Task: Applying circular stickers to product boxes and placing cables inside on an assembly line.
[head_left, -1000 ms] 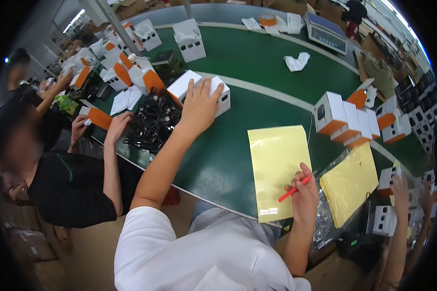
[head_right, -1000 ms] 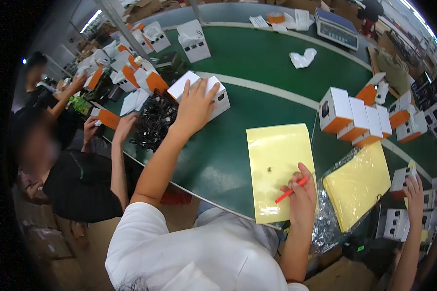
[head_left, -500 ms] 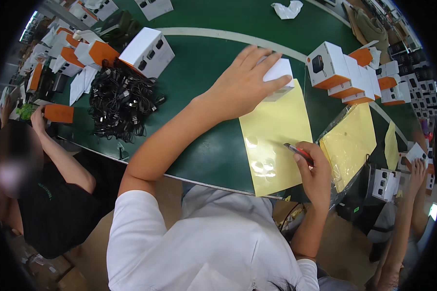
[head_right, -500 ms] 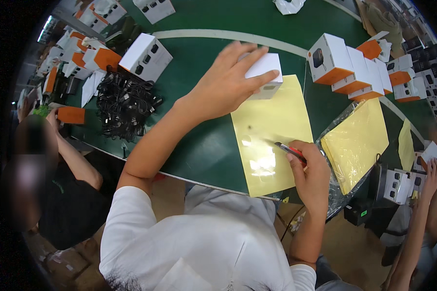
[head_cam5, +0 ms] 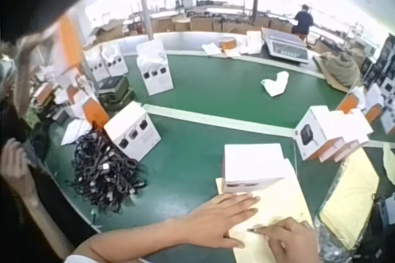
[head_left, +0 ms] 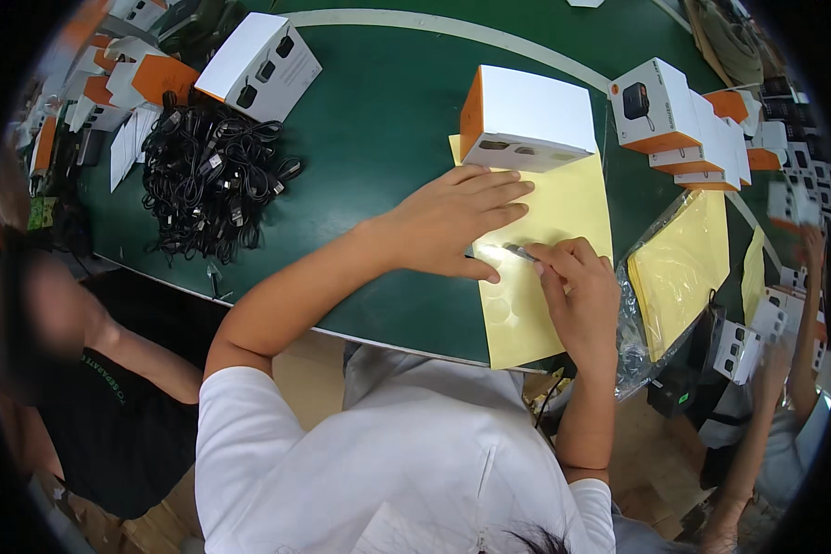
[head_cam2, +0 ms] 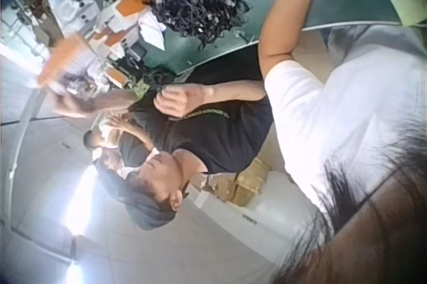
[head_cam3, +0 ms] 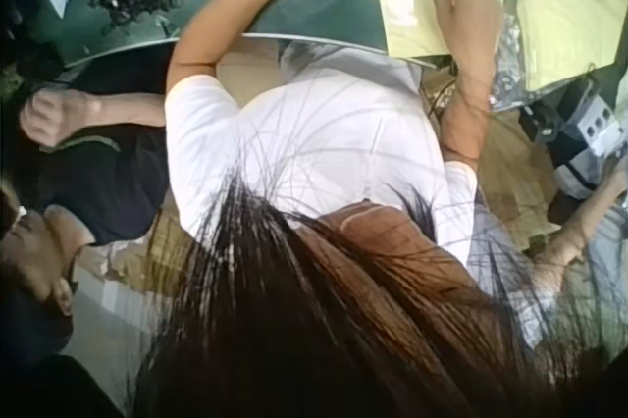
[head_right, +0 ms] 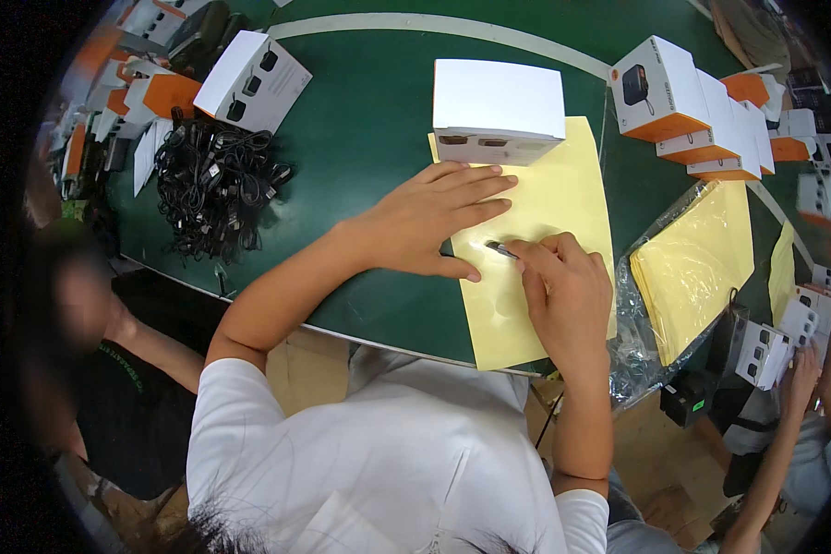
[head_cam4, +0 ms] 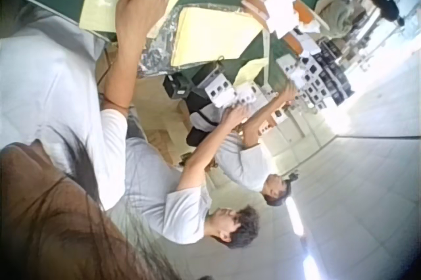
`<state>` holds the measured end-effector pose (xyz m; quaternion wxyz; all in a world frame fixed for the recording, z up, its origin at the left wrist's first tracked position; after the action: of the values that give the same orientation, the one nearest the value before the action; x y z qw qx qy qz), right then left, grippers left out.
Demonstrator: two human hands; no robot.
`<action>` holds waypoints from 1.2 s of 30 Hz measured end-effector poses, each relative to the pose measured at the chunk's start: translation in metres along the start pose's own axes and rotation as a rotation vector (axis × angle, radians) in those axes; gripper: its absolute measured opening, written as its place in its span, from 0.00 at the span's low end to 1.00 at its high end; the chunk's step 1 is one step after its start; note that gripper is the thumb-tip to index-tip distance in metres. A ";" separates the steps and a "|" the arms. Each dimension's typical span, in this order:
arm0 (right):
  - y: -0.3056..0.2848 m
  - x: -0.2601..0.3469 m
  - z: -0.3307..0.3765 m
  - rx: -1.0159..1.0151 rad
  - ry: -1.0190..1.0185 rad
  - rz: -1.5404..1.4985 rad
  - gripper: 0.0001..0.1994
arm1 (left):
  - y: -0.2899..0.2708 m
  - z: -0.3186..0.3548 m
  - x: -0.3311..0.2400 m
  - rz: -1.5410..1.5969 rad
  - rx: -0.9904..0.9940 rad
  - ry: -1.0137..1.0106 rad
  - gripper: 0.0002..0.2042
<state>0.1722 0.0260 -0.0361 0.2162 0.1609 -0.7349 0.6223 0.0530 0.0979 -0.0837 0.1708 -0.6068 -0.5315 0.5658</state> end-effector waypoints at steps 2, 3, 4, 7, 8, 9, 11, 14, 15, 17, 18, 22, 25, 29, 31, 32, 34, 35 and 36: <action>0.004 0.001 -0.003 0.010 0.011 0.029 0.11 | 0.000 0.000 0.000 0.006 0.003 -0.002 0.40; 0.006 0.002 -0.003 0.020 0.000 0.027 0.11 | 0.000 0.001 0.000 0.010 0.002 -0.007 0.40; 0.008 0.002 -0.003 0.030 -0.010 0.024 0.11 | 0.000 0.001 0.000 0.006 -0.003 -0.002 0.40; 0.010 0.001 -0.005 0.063 0.013 0.004 0.11 | -0.001 0.001 0.000 0.006 -0.009 0.003 0.40; 0.010 0.001 -0.005 0.067 0.012 0.006 0.11 | -0.001 0.001 0.000 0.006 -0.007 0.007 0.40; 0.011 -0.001 -0.005 0.080 0.031 -0.009 0.10 | -0.001 0.001 0.001 0.008 -0.009 0.005 0.40; 0.013 -0.001 -0.005 0.095 0.050 -0.023 0.08 | -0.001 0.001 0.001 0.012 -0.015 0.020 0.41; 0.013 0.012 -0.007 0.002 -0.004 0.019 0.08 | -0.001 0.002 0.000 0.011 -0.018 0.013 0.41; 0.014 0.014 -0.008 -0.023 -0.002 0.075 0.08 | -0.001 0.001 0.000 0.011 -0.020 0.013 0.41; 0.017 0.016 -0.009 -0.049 -0.002 0.133 0.10 | 0.000 0.001 -0.001 0.010 -0.038 0.007 0.43; 0.018 0.017 -0.010 -0.066 -0.013 0.179 0.11 | 0.001 0.001 -0.002 0.008 -0.041 0.007 0.43; 0.020 0.017 -0.009 -0.081 -0.022 0.266 0.12 | 0.003 0.002 -0.011 -0.065 -0.097 -0.013 0.45; 0.020 0.016 -0.009 -0.081 -0.028 0.208 0.12 | 0.006 0.003 -0.010 -0.082 -0.105 -0.024 0.46; 0.012 0.014 -0.005 -0.089 0.018 0.132 0.13 | 0.008 0.004 -0.005 -0.082 -0.059 -0.047 0.48; -0.005 0.008 -0.001 -0.144 0.117 0.024 0.12 | 0.004 0.001 -0.010 -0.093 -0.068 -0.019 0.48; -0.014 0.006 0.001 -0.168 0.113 0.026 0.12 | 0.002 -0.001 -0.012 -0.096 -0.072 -0.008 0.48; -0.025 -0.007 -0.001 -0.245 0.206 -0.223 0.11 | -0.005 0.002 -0.017 -0.019 -0.141 0.029 0.44; -0.030 -0.011 -0.004 -0.299 0.257 -0.404 0.10 | -0.015 0.003 -0.017 0.074 -0.203 0.052 0.39; -0.037 -0.012 -0.010 -0.321 0.244 -0.409 0.10 | -0.024 0.005 -0.014 0.056 -0.205 0.070 0.39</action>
<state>0.2022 0.0288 -0.0100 0.4469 0.1934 -0.7448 0.4562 0.0408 0.0930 -0.0581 0.1104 -0.6553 -0.5630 0.4913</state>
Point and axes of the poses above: each hand's wrist, its own z-axis away from the middle knuckle, its own y-axis out of the palm, x = y × z, the point moved 9 cm from there along -z, towards the middle knuckle, and after that the axes turned 9 degrees about -x, right-handed, at the moved point
